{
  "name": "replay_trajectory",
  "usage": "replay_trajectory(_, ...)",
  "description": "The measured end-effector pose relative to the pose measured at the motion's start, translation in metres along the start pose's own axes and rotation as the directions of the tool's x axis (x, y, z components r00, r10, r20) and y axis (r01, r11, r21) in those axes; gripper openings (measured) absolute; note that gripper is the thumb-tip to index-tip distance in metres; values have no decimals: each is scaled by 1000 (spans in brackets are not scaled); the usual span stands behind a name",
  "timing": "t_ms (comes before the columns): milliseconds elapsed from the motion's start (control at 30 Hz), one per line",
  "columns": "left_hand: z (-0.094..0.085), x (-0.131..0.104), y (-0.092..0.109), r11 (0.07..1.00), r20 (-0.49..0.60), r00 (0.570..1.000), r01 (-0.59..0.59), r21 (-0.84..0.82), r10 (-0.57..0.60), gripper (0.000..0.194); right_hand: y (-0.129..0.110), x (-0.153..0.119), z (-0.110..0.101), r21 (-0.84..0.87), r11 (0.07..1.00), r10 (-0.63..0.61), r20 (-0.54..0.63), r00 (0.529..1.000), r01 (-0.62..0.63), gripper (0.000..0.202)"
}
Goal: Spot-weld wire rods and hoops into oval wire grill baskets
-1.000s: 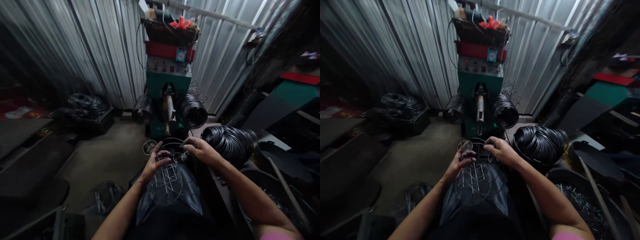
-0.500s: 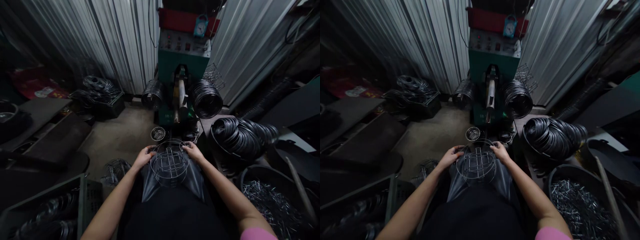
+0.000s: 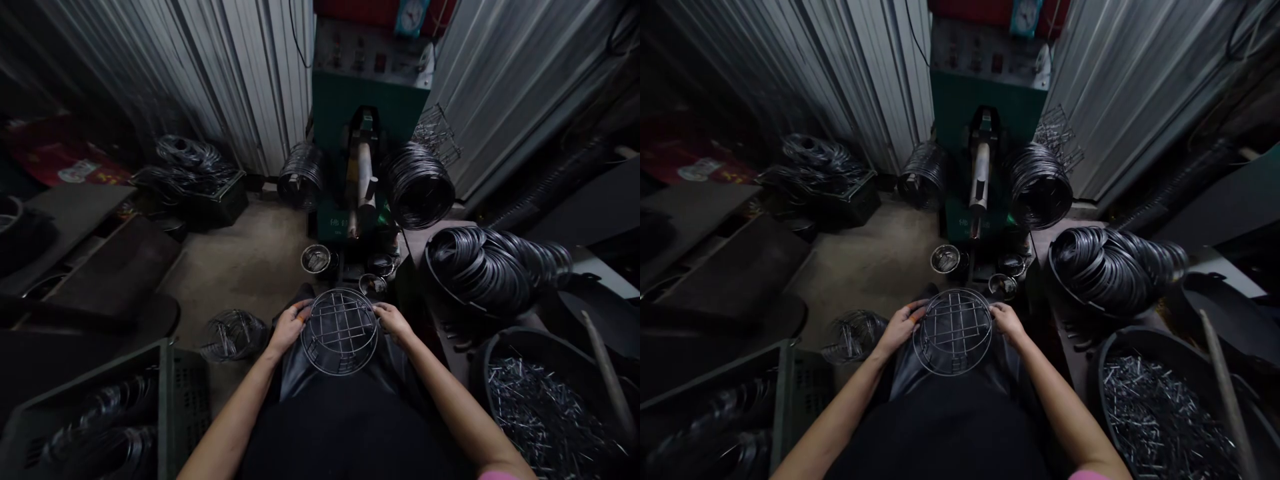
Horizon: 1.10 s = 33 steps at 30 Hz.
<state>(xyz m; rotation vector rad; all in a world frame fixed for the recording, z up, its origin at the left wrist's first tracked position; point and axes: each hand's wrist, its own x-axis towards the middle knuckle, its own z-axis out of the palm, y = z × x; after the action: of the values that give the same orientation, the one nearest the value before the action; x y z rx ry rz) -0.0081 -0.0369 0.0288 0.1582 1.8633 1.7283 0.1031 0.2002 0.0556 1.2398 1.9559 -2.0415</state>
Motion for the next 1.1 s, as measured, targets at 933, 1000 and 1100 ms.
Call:
replay_trajectory(933, 14, -13, 33, 838, -49, 993, 66, -541, -109, 43, 23, 1, 5, -172, 838, -536, -81, 841, 517, 33)
replay_trajectory(1000, 13, -11, 30, 839, -65, 990, 71, -539, -126, 43, 29, 1, 5, -241, 818, -553, -84, 829, 522, 35)
replay_trajectory(1100, 11, -4, 24, 840, -96, 982, 85, -536, -161, 43, 39, 6, 3, -282, 827, -520, -57, 852, 486, 36)
